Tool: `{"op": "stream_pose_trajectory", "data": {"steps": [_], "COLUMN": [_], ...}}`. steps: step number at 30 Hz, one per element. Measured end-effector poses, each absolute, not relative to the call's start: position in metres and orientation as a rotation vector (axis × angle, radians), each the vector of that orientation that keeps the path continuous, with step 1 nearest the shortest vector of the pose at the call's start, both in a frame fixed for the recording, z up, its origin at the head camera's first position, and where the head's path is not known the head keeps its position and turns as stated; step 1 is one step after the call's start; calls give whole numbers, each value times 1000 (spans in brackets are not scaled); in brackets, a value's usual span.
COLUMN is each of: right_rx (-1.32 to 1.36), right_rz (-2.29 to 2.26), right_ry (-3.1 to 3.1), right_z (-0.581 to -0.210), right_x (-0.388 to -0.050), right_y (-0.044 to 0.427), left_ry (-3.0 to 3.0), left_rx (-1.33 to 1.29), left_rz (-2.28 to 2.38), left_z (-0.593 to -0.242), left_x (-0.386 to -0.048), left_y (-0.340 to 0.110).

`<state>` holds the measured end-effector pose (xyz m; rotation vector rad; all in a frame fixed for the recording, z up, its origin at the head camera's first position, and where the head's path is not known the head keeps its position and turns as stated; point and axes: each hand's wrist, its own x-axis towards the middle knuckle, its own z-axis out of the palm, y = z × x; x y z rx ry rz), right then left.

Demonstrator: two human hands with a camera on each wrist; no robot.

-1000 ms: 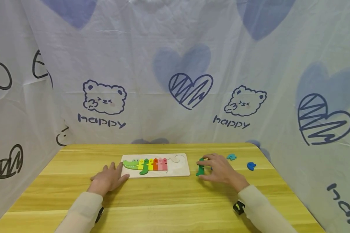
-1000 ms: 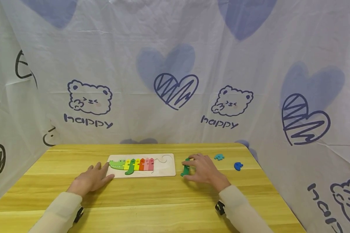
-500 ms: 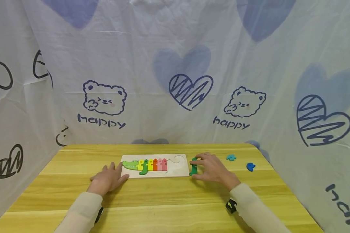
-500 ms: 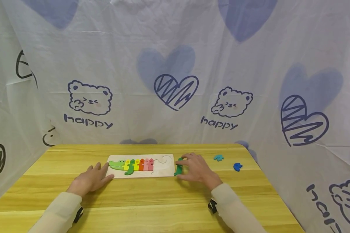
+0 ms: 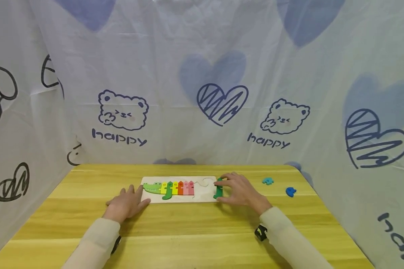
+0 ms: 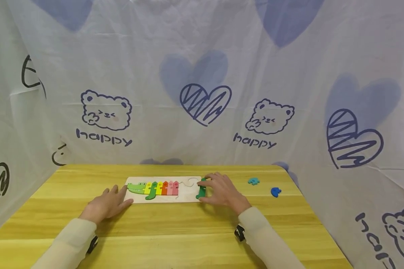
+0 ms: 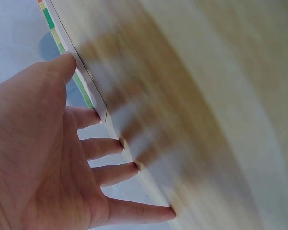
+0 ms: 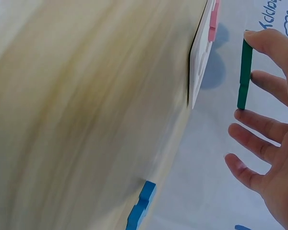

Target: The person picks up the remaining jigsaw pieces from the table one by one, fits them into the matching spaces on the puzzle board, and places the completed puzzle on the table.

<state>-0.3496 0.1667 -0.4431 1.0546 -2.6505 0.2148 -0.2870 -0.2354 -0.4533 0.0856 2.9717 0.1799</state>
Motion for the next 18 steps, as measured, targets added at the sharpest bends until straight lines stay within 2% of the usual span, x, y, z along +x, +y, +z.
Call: {"op": "stream_pose_trajectory", "data": {"steps": [18], "right_rx": [1126], "right_rz": [225], "right_ry": [-2640], "right_z": [-443], "right_x": [-357], "right_y": [146], "left_ry": [2959], "left_rx": [70], "left_rz": [179], "left_z": [-454], "left_x": [-289], "left_y": [-237]}}
